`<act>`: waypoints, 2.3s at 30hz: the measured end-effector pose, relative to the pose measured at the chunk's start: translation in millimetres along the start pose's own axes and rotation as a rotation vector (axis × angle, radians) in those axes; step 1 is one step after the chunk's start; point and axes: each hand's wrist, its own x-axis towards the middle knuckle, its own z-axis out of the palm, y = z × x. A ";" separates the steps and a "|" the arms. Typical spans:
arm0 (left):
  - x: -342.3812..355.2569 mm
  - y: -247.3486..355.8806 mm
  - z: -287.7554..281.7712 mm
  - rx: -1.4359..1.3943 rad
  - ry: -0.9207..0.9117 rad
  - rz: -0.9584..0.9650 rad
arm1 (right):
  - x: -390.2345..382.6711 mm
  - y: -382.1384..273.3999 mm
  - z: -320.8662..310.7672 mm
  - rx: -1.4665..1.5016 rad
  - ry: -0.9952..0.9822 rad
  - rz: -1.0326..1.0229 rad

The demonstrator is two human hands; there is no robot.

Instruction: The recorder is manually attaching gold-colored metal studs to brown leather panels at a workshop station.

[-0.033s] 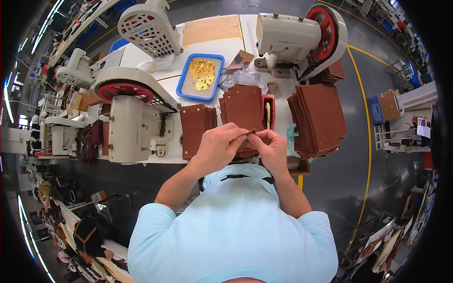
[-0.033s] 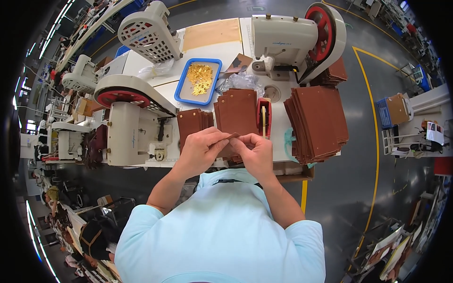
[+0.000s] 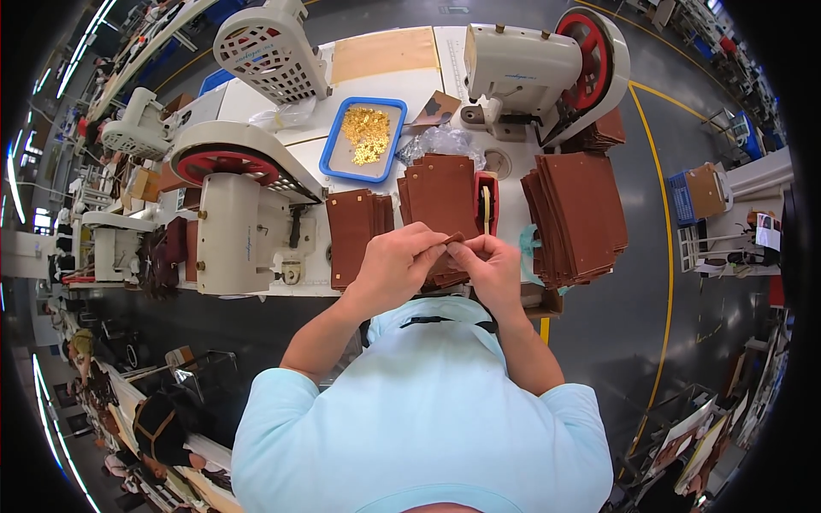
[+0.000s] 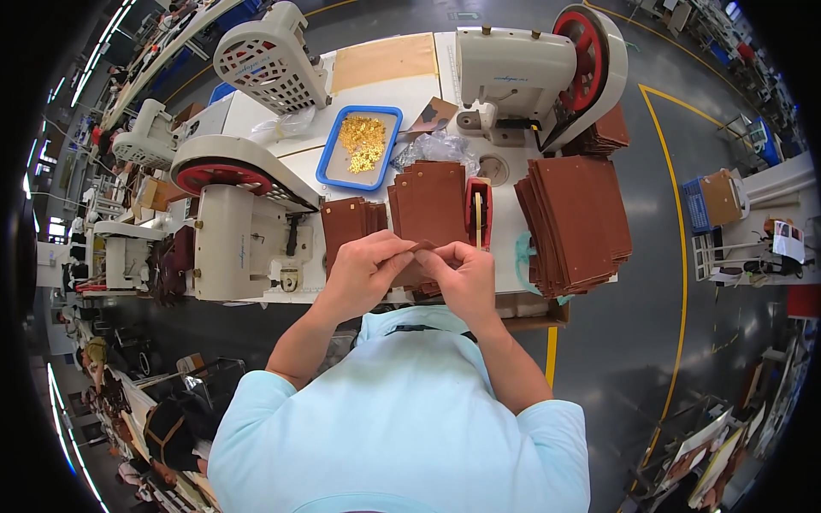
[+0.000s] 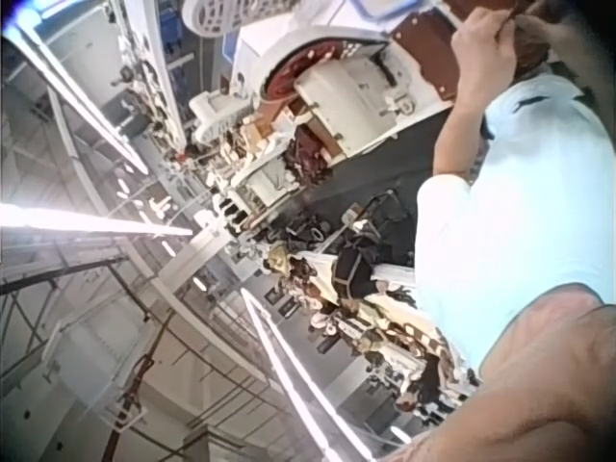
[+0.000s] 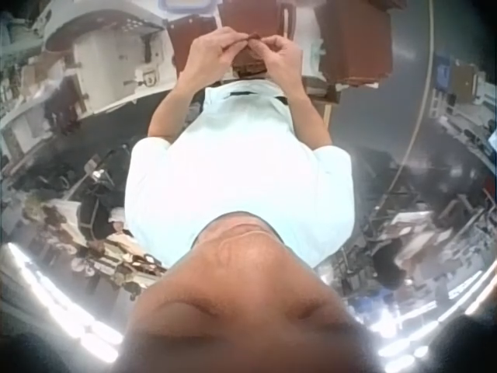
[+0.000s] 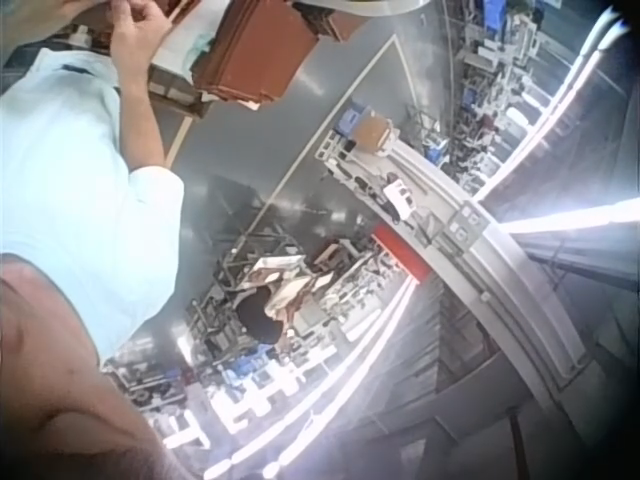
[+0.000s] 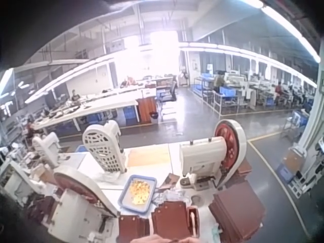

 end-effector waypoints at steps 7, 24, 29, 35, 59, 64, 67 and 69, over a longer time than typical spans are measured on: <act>-4.5 -34.4 -12.0 -0.216 0.017 -0.119 | 10.7 9.3 -20.4 -0.218 0.123 0.021; -37.3 -92.3 -33.7 0.051 -0.162 -0.384 | 38.8 42.8 -74.4 -0.052 0.032 -0.030; -23.5 -69.2 -5.4 0.078 -0.160 -0.166 | 23.4 33.4 -34.1 -0.414 -0.077 -0.106; -22.1 -58.0 5.6 0.002 0.025 -0.053 | 47.5 85.6 -62.7 0.109 0.019 -0.014; -48.1 -81.1 8.1 -0.024 0.192 -0.155 | 102.1 209.8 -176.2 -1.075 0.093 -0.029; -47.4 -78.7 9.2 -0.029 0.174 -0.164 | 111.3 229.4 -177.3 -0.601 0.149 0.234; -49.7 -68.1 12.3 -0.011 0.269 -0.118 | 114.5 246.2 -177.5 -0.317 0.152 0.362; -52.4 -62.7 11.0 -0.034 0.261 -0.140 | 116.6 255.9 -177.2 -0.135 0.134 0.442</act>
